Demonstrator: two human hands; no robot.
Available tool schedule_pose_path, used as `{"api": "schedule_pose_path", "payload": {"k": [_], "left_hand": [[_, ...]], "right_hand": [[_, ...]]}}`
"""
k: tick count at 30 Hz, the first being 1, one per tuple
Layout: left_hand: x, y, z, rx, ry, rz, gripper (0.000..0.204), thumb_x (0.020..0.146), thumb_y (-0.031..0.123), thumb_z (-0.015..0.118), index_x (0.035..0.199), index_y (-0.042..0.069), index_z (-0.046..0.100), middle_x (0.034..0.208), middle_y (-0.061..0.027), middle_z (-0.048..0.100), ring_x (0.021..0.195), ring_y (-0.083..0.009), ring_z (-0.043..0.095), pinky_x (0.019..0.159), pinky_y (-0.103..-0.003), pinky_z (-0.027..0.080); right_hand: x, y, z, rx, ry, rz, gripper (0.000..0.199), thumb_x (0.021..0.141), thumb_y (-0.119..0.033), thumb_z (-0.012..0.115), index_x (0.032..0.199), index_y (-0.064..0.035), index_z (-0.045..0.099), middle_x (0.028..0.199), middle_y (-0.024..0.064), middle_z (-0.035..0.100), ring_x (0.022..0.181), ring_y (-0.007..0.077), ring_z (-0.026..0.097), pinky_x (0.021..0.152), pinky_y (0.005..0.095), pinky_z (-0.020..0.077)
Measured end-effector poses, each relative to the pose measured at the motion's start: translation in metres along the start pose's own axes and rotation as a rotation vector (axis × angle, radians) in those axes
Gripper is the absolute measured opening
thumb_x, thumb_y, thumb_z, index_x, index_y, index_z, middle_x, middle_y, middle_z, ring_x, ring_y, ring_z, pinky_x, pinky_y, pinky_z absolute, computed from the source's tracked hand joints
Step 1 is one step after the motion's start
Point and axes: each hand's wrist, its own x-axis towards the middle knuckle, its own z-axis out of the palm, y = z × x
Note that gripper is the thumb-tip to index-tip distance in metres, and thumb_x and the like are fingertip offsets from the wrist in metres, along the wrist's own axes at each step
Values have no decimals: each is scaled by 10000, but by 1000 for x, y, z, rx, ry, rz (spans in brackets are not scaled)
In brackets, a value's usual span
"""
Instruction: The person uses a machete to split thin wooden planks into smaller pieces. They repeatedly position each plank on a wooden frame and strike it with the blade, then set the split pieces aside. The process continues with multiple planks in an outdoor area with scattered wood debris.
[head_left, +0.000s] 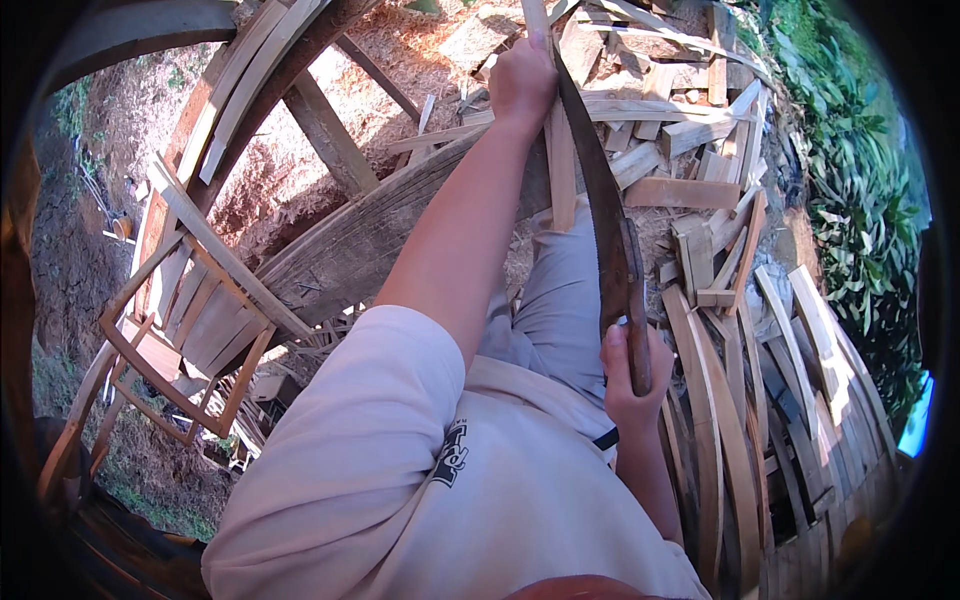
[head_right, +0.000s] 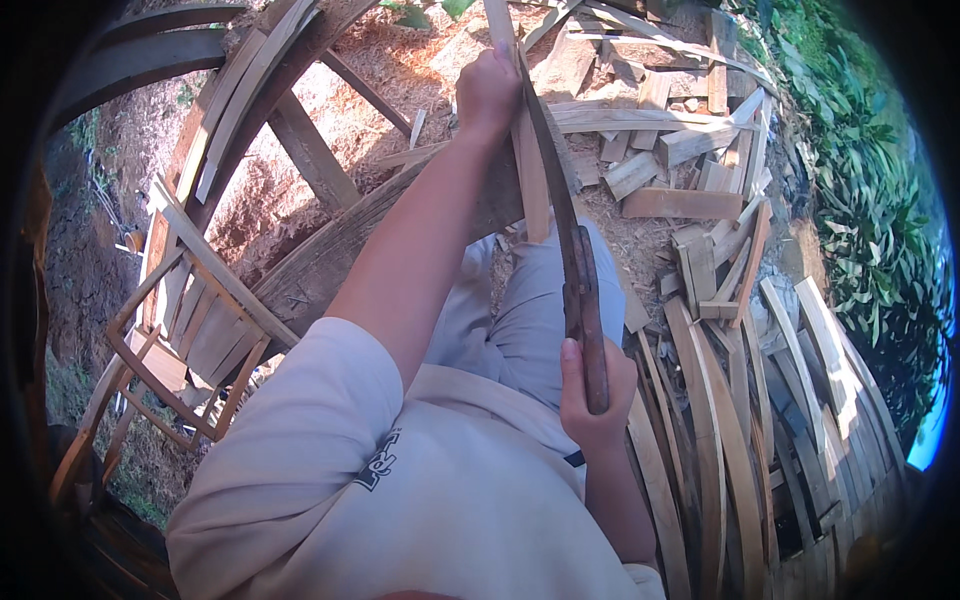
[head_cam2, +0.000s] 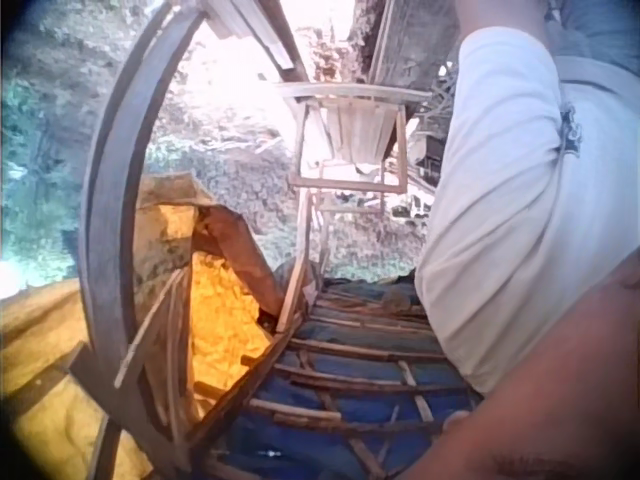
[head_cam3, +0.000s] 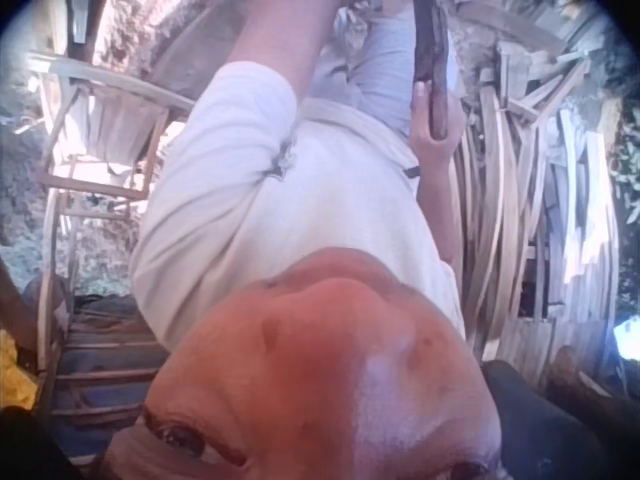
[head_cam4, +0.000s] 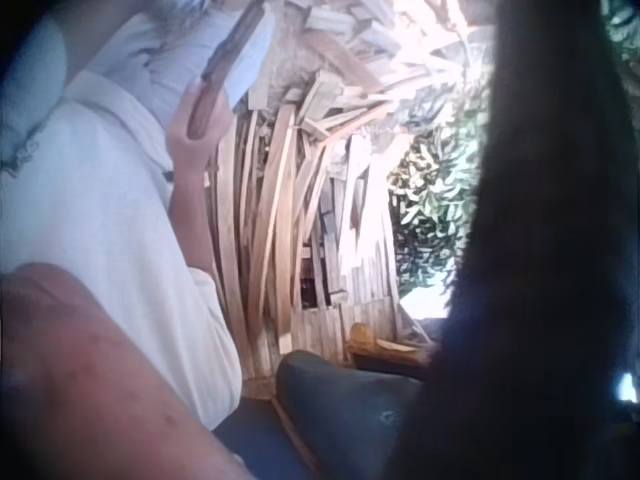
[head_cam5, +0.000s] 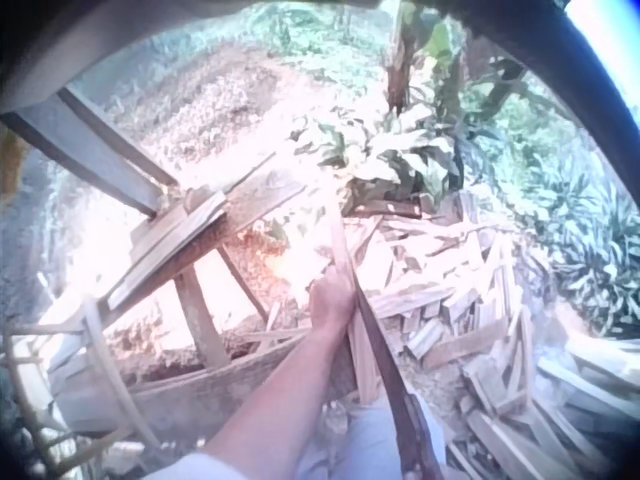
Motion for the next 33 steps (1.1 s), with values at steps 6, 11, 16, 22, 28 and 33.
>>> {"api": "schedule_pose_path", "payload": {"k": [6, 11, 16, 22, 28, 33], "left_hand": [[4, -15, 7, -52, -10, 3, 537, 1122, 366, 366, 964, -27, 695, 883, -315, 718, 872, -517, 703, 819, -598, 551], [-1, -1, 0, -47, -54, 12, 531, 1121, 376, 372, 965, -20, 690, 856, -304, 719, 839, -514, 704, 795, -590, 558], [2, -5, 9, -31, 19, 44, 521, 1122, 347, 390, 880, -9, 684, 824, -299, 707, 811, -513, 692, 773, -601, 546], [2, -14, 11, -65, 53, 24, 525, 1115, 364, 405, 879, -13, 684, 831, -307, 705, 833, -504, 697, 787, -599, 536], [-2, 1, 9, 9, 70, -44, 567, 1122, 382, 358, 912, -23, 695, 842, -300, 715, 848, -500, 705, 788, -593, 537], [-2, 11, 11, 72, 61, -55, 617, 1118, 372, 321, 911, -37, 733, 877, -309, 727, 897, -512, 709, 846, -599, 532]], "right_hand": [[13, -2, 15, -97, -16, -181, 268, 1017, -136, 640, 789, -8, 586, 605, 7, 543, 531, 79, 471, 501, 281, 341], [116, 10, 50, 47, 56, -226, 253, 974, -73, 669, 750, -12, 567, 571, 46, 499, 503, 103, 441, 490, 332, 333], [171, 15, 91, -5, 111, -441, 267, 985, -87, 665, 749, -19, 562, 573, 32, 499, 533, 81, 450, 496, 316, 336], [177, 39, 68, 224, 19, -296, 243, 981, -108, 677, 777, -5, 595, 601, 31, 533, 561, 90, 475, 523, 311, 369], [174, 37, 67, 238, 38, -275, 233, 985, -127, 694, 800, -6, 620, 607, 29, 542, 572, 95, 486, 536, 320, 390], [155, 51, 79, 117, 74, -291, 238, 1027, -168, 689, 845, -29, 624, 671, 2, 564, 611, 89, 497, 568, 292, 396]]}}
